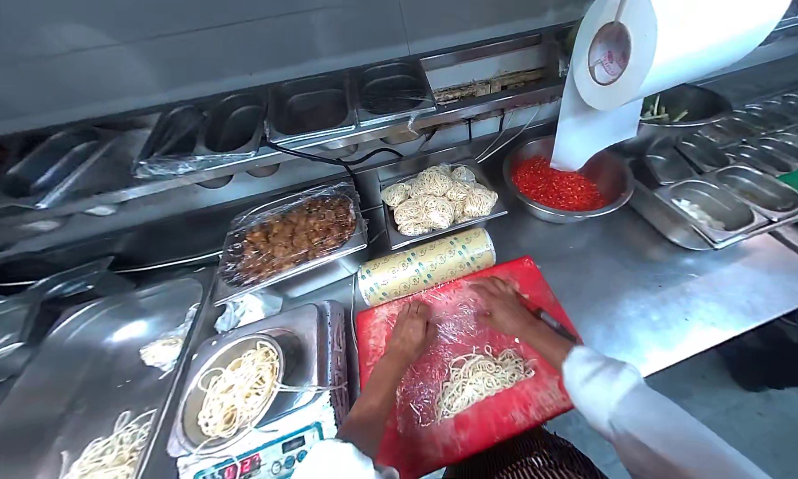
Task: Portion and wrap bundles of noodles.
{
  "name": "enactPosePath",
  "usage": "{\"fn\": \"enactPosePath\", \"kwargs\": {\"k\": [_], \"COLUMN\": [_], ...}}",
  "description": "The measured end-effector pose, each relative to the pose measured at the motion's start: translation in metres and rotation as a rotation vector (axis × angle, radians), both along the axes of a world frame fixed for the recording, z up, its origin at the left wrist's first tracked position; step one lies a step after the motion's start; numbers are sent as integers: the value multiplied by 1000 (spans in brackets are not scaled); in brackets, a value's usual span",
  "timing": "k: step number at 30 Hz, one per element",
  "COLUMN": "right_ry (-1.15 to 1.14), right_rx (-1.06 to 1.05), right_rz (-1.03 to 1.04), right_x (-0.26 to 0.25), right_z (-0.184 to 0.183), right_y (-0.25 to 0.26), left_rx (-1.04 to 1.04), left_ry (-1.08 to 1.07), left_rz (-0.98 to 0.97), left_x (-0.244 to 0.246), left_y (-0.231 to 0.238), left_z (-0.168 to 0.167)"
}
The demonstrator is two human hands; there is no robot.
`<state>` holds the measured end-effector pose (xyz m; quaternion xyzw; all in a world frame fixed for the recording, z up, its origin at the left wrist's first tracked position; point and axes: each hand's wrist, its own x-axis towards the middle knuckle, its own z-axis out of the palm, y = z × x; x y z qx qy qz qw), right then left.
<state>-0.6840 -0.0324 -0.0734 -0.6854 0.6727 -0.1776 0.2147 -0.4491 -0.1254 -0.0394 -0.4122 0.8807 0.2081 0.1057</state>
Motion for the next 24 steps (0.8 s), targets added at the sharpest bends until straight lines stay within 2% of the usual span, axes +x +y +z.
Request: {"fn": "enactPosePath", "kwargs": {"k": [2,5,7,9,11,13,14,16,18,20,22,24], "right_ry": [7,-55,-130,-129,-133,-136,-138,-214,-248,-150,-88,-56], "right_rx": [71,73,-6,-85,-141,-240,-302,-289,-209,-59,102,150], "right_rz": [202,337,358,325,308,293,263,145,-56,-194,-179,-127], "right_x": [10,5,-3,-3,1,6,8,12,17,13,4,-1], "right_z": [3,27,49,67,46,-4,-24,-31,-15,-3,-4,-2], "right_y": [-27,-24,13,66,118,151,159,161,153,138,127,125], "left_rx": [7,6,-58,-85,22,64,51,42,-49,-247,-287,-215], "left_ry": [96,171,289,417,428,457,509,607,588,449,297,230], "left_rz": [-7,21,5,-19,-3,-12,-2,109,317,468,524,516], "left_x": [7,14,23,34,45,59,66,71,76,85,94,94], "left_y": [2,23,55,98,145,175,183,186,182,169,157,150], "left_z": [3,36,56,57,35,-11,-30,-39,-29,-33,-34,-24]}}
